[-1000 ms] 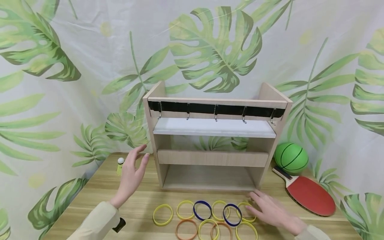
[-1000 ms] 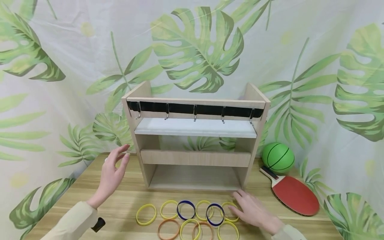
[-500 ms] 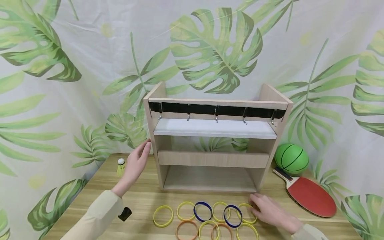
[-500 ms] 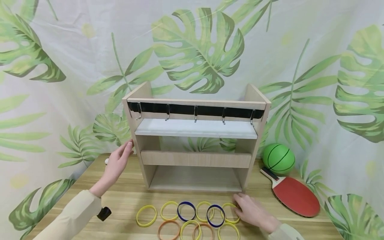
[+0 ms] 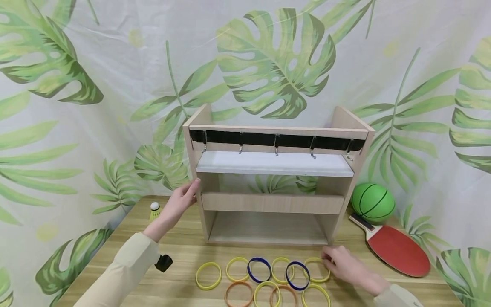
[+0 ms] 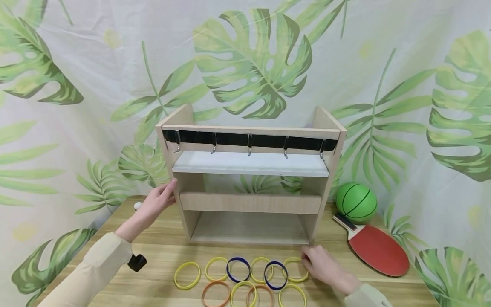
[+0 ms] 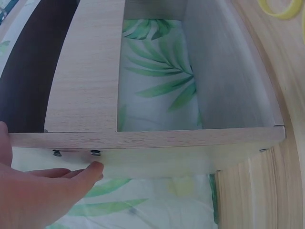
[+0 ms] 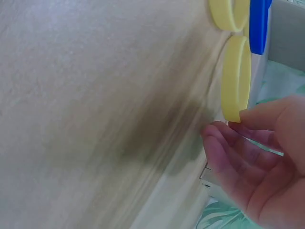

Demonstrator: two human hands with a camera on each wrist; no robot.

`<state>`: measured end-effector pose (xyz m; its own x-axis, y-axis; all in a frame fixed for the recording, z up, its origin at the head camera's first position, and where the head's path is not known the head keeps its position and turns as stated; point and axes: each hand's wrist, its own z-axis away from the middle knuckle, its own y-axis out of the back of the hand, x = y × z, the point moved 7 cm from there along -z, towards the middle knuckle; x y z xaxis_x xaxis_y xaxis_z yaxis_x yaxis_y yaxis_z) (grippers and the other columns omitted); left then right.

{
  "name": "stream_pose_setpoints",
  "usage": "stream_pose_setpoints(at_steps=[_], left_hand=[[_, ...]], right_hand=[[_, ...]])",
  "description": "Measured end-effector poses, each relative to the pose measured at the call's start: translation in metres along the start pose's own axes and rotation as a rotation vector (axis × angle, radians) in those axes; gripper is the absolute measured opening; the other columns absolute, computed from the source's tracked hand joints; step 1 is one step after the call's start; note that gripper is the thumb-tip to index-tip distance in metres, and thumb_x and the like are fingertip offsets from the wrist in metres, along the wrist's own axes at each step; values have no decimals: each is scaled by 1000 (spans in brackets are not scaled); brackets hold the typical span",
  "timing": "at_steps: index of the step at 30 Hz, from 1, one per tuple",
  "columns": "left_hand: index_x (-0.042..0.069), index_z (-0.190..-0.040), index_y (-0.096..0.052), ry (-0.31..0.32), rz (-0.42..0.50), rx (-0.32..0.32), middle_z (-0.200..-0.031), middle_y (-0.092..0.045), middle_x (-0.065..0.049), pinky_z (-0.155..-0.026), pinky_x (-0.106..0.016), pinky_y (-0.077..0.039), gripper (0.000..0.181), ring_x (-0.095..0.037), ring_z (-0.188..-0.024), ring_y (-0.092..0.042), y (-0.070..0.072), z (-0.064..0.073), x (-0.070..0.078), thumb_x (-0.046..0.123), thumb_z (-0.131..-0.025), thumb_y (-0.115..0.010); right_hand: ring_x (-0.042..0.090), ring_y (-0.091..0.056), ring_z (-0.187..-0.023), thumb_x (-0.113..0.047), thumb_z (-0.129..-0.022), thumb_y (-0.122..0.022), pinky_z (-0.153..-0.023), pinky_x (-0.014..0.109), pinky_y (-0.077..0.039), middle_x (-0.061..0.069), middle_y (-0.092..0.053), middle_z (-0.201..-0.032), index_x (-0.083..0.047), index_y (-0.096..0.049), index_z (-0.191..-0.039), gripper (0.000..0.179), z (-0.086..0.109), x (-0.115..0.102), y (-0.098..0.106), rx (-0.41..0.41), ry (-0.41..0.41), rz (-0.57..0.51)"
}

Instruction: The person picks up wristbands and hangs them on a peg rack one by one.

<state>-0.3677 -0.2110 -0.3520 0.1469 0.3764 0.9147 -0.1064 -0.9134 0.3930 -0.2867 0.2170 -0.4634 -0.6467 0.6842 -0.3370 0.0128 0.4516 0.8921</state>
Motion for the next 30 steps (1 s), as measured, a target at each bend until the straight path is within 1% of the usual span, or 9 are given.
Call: stream_pose_setpoints(at_steps=[2, 5, 9, 11, 14, 16, 21, 25, 30], left_hand=[[-7, -155, -16, 6, 32, -9, -164, -14, -24, -120, -47, -35, 84, -42, -148, -28, -1, -1, 0, 58, -104, -32], [-10, -154, -17, 6, 80, -25, -162, -17, -27, -121, -46, -34, 84, -42, -148, -28, -2, -2, 1, 57, -104, -31], [-13, -151, -20, 15, 134, -30, -159, -23, -31, -122, -46, -32, 84, -42, -148, -29, -3, -3, 1, 56, -105, -29], [-13, -152, -19, 26, 140, -34, -160, -20, -30, -123, -47, -31, 85, -42, -148, -27, -4, -3, 1, 56, -105, -30], [-11, -154, -15, 43, 121, -43, -163, -13, -27, -124, -49, -29, 87, -43, -150, -23, -5, -4, 2, 58, -103, -32], [-8, -155, -12, 52, 106, -50, -164, -8, -25, -124, -50, -28, 88, -43, -150, -20, -5, -4, 3, 59, -103, -34], [-6, -156, -10, 56, 121, -52, -165, -6, -25, -125, -50, -27, 86, -43, -151, -19, -7, -4, 5, 57, -103, -35], [-5, -156, -9, 60, 169, -47, -165, -4, -23, -125, -49, -26, 83, -42, -151, -17, -9, -4, 5, 54, -104, -35], [-6, -155, -9, 95, 236, -28, -165, -5, -22, -126, -48, -25, 83, -41, -152, -16, -11, -2, 3, 54, -104, -36]], right_hand=[[-5, -52, -61, 6, -82, -69, -51, 14, -49, -1, -66, -69, -8, -61, -78, 16, 0, -2, 4, 28, 10, -18], [-1, -59, -61, 9, -79, -69, -52, 15, -52, 1, -69, -70, -8, -62, -78, 18, -1, -4, 11, 91, 38, -6], [3, -63, -61, 12, -76, -71, -51, 14, -53, 1, -69, -68, -9, -61, -77, 24, -3, -11, 20, 183, 113, 33], [3, -63, -61, 12, -74, -72, -51, 13, -52, 0, -68, -67, -10, -59, -76, 26, -3, -15, 25, 218, 149, 43], [1, -62, -61, 12, -74, -74, -49, 13, -51, -2, -68, -67, -11, -58, -76, 28, -4, -21, 34, 248, 172, 49], [1, -62, -61, 12, -74, -74, -49, 14, -51, -2, -67, -67, -12, -58, -77, 29, -5, -25, 40, 258, 179, 50], [2, -63, -63, 12, -75, -74, -50, 14, -51, -3, -67, -71, -12, -59, -79, 29, -10, -36, 54, 253, 177, 62], [-2, -62, -65, 8, -79, -74, -51, 11, -50, -7, -66, -74, -14, -59, -81, 27, -17, -48, 63, 228, 169, 77], [-6, -56, -67, 4, -82, -74, -53, 11, -48, -10, -62, -75, -16, -59, -82, 25, -29, -69, 73, 199, 180, 104]])
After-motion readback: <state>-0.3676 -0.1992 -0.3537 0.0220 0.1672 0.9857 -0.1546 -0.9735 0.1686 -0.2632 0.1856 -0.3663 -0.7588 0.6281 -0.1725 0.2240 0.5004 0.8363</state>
